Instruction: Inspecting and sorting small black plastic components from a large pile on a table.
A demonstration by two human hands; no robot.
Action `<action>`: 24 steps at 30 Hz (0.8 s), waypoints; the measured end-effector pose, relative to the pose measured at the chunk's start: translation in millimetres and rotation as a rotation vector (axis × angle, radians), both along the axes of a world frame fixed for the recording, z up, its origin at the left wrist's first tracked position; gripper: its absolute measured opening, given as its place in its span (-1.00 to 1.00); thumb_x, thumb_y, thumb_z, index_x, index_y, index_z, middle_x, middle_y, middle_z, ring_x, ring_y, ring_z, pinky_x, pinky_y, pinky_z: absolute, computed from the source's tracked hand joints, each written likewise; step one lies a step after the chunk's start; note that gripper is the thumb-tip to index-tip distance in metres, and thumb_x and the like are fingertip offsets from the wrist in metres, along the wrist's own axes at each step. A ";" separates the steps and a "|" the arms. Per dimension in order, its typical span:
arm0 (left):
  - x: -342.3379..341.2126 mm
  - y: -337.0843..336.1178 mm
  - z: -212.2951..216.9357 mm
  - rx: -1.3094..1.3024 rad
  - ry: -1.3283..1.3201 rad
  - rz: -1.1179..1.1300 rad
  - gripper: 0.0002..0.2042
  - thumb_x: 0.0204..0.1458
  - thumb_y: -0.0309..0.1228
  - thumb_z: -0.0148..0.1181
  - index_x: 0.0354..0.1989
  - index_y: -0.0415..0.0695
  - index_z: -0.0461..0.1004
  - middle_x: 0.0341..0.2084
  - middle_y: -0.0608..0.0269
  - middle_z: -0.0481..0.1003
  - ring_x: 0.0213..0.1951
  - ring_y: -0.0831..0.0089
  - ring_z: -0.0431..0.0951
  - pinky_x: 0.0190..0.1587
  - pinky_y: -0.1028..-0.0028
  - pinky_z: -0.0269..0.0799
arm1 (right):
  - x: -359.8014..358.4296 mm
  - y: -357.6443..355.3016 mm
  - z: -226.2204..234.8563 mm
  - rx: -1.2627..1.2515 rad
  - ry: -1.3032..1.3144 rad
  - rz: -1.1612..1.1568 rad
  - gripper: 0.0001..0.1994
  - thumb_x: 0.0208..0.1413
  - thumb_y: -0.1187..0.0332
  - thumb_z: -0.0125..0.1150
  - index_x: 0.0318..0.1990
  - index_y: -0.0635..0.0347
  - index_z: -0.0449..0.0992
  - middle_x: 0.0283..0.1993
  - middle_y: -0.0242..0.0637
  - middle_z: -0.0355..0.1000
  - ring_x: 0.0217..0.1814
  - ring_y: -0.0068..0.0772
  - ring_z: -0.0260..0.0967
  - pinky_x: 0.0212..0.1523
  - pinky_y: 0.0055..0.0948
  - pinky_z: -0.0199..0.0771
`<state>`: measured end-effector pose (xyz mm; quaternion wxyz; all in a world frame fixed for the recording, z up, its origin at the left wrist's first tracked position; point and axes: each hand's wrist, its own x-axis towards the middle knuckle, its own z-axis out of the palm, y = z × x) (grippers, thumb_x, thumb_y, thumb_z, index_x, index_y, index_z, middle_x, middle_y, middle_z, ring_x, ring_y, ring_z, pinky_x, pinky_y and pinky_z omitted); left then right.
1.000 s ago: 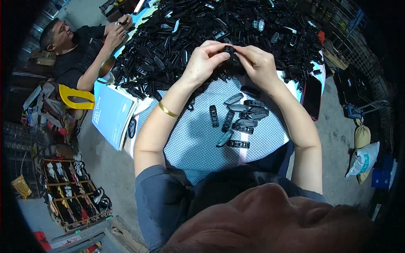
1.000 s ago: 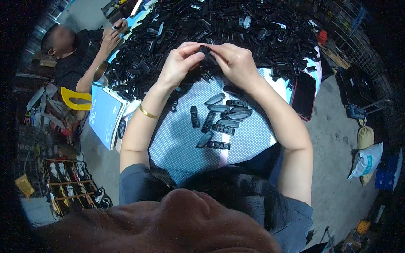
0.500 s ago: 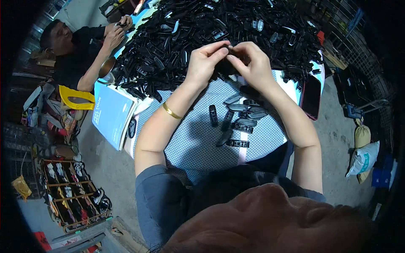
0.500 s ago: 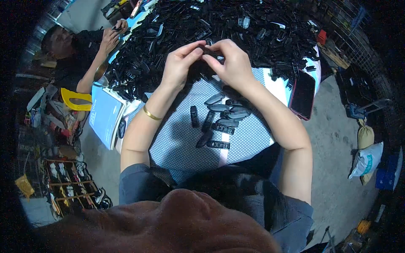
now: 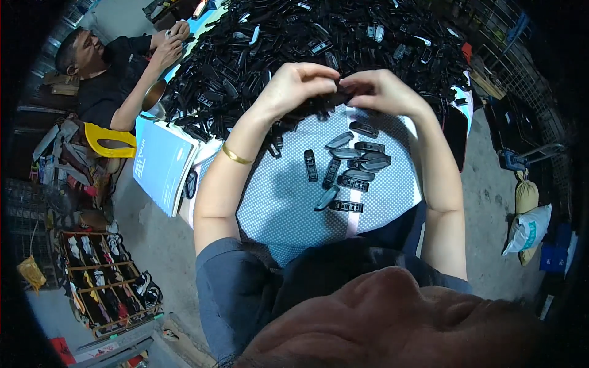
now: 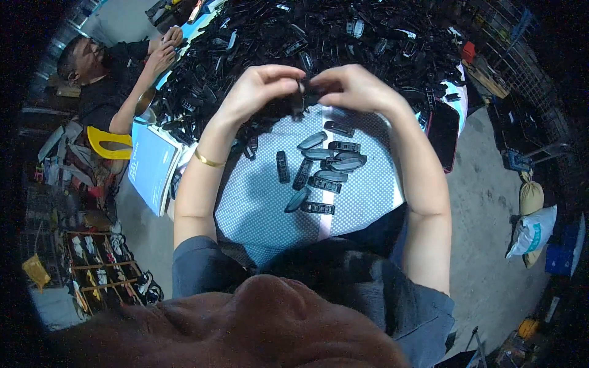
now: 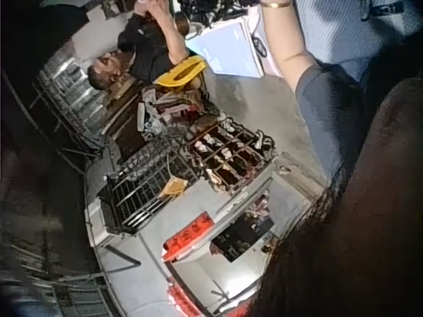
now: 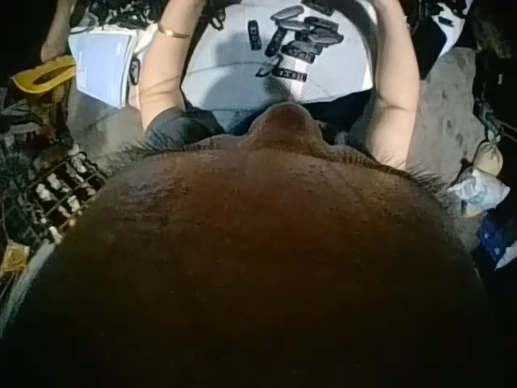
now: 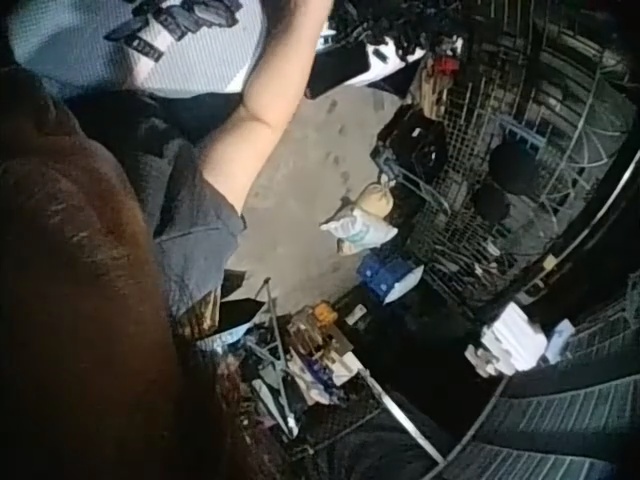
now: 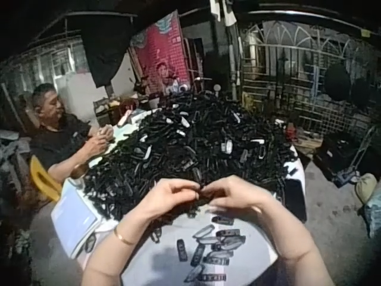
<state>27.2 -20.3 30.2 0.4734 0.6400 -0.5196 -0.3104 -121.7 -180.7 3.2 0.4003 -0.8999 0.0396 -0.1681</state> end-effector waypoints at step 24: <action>-6.5 4.1 -6.5 -0.154 -0.680 0.113 -0.78 -0.15 -0.49 0.23 -0.29 -0.25 0.49 -0.37 0.18 0.44 -0.42 0.48 0.48 -0.38 0.54 0.41 | -2.7 -30.0 -0.6 -0.367 -0.156 -0.288 -0.65 -0.19 0.65 -0.01 -0.19 0.21 0.51 -0.16 -0.19 0.45 -0.13 -0.23 0.38 -0.04 -0.39 0.38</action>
